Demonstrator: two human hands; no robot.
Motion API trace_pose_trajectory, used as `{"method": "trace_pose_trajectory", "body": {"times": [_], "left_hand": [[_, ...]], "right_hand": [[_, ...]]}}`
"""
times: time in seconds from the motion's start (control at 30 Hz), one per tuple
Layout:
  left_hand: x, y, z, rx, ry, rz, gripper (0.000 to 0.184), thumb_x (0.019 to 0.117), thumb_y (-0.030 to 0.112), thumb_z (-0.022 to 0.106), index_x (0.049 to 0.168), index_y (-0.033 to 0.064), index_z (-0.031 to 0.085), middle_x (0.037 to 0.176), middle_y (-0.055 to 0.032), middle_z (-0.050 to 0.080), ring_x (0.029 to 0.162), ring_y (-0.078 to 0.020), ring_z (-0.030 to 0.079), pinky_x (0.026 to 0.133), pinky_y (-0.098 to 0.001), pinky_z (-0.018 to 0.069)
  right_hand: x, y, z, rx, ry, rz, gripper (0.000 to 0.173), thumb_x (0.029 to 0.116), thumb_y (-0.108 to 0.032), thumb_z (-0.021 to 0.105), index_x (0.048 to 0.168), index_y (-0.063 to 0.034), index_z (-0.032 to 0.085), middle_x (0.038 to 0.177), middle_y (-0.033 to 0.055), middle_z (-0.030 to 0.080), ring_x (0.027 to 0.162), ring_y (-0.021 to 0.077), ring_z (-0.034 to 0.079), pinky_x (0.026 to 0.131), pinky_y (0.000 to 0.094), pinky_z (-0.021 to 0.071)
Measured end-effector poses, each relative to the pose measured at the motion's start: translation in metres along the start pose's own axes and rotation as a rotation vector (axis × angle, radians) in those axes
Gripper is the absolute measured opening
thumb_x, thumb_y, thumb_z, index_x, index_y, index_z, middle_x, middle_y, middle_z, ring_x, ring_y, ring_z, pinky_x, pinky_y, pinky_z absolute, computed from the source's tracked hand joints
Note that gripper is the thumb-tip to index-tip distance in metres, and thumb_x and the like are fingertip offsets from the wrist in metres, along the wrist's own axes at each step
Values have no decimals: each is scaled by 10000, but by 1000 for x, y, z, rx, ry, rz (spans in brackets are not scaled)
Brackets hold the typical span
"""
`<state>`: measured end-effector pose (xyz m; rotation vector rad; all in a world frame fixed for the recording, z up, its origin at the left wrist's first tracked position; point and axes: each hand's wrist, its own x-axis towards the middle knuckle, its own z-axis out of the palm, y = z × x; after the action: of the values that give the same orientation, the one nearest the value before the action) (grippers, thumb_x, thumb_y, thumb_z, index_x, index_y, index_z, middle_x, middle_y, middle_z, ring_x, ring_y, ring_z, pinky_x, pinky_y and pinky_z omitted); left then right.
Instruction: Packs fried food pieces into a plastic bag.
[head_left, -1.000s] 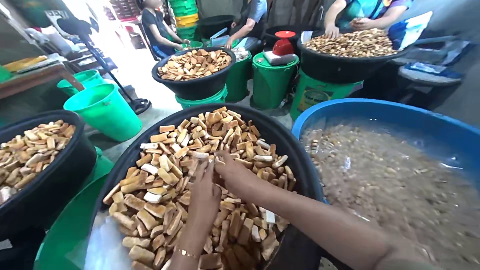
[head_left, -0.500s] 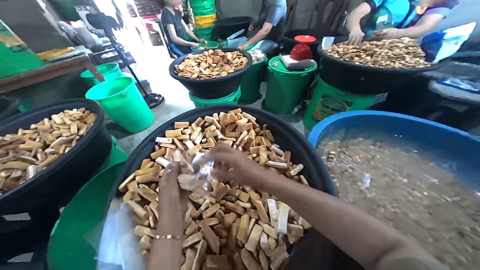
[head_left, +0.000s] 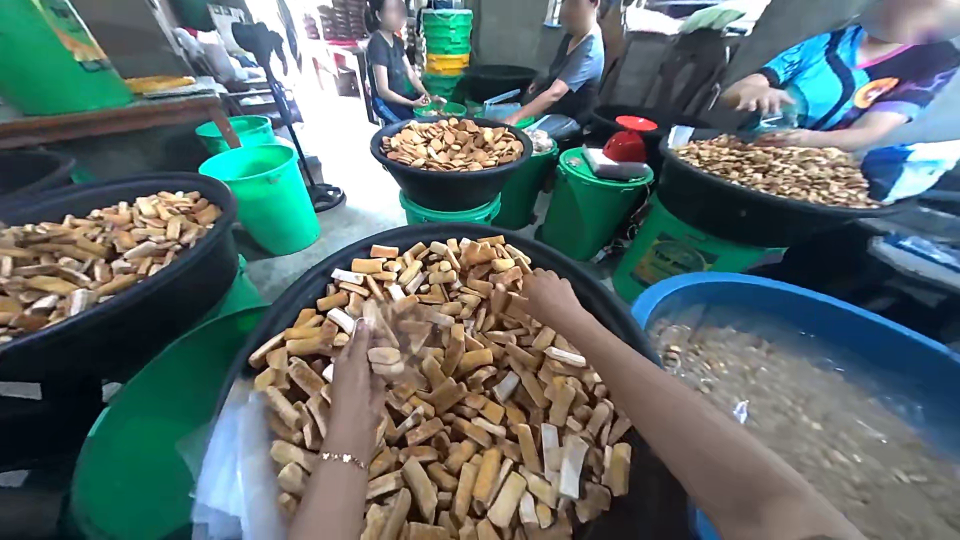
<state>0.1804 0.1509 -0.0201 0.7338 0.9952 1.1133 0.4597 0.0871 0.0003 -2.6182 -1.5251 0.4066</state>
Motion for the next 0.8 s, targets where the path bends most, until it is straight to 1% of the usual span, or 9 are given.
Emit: {"method": "trace_pose_trajectory", "body": {"times": [0.1,0.2,0.3,0.37,0.4,0.5,0.57,0.67,0.8], "left_hand": [[-11,-6,12,-4,-82,-65,262,1110,242,413,1047,55,586,773,-4,622,607,-68,608,555,-217,537],[-22,-15,20,96,-224,-125,296,1114,255,396,1051,45,595,718,-1,600,566,-69,585,530,-221,528],[-32,-23,24,297,-442,-47,288,1100,199,425,1226,15,610,801,-12,625,651,-77,601,623,-253,540],[-39,-22,27,416,-570,44,317,1078,155,464,1326,-16,564,881,-24,636,708,-68,604,683,-253,538],[-41,-21,28,441,-607,82,304,1067,145,493,1312,-24,555,906,-37,652,734,-73,624,711,-256,554],[-40,-18,24,509,-598,209,189,1043,156,547,1162,14,585,824,-19,654,690,-84,632,674,-259,555],[-39,-17,23,583,-522,259,218,1043,175,562,1187,17,606,856,-44,667,717,-108,646,687,-292,560],[-41,-17,24,678,-428,331,272,1043,168,564,1259,9,607,962,-75,698,828,-114,677,779,-328,572],[-43,-17,27,683,-379,373,245,1049,174,560,1225,16,625,927,-58,697,803,-101,673,757,-304,565]], "right_hand": [[-20,13,3,-31,-72,-106,444,1026,-300,614,1283,59,573,1216,315,636,1203,498,587,1042,667,403],[-38,17,2,198,-55,-124,419,1042,-204,566,1412,-8,539,1241,247,663,1170,417,639,1026,593,474],[-67,-3,-10,531,50,-292,332,1049,-140,527,1322,22,625,1245,214,667,1129,296,656,1015,460,499],[-83,-25,-8,594,-6,-431,307,1043,-141,538,1271,32,648,1186,199,680,1055,258,670,959,433,528],[-88,-36,-5,601,-35,-473,295,1045,-157,553,1247,35,651,1150,193,682,1026,253,669,948,429,532],[-87,-48,4,600,-46,-506,307,1054,-234,563,1181,33,648,1021,174,678,921,243,662,877,431,537],[-84,-49,8,579,-44,-491,328,1071,-253,537,1165,37,656,998,184,679,918,265,662,877,455,529],[-92,-62,10,539,43,-457,296,1072,-190,520,1179,51,653,1024,217,693,958,325,684,906,493,532],[-98,-68,14,591,122,-444,287,1067,-173,522,1184,52,657,1025,202,702,949,300,698,905,459,550]]}}
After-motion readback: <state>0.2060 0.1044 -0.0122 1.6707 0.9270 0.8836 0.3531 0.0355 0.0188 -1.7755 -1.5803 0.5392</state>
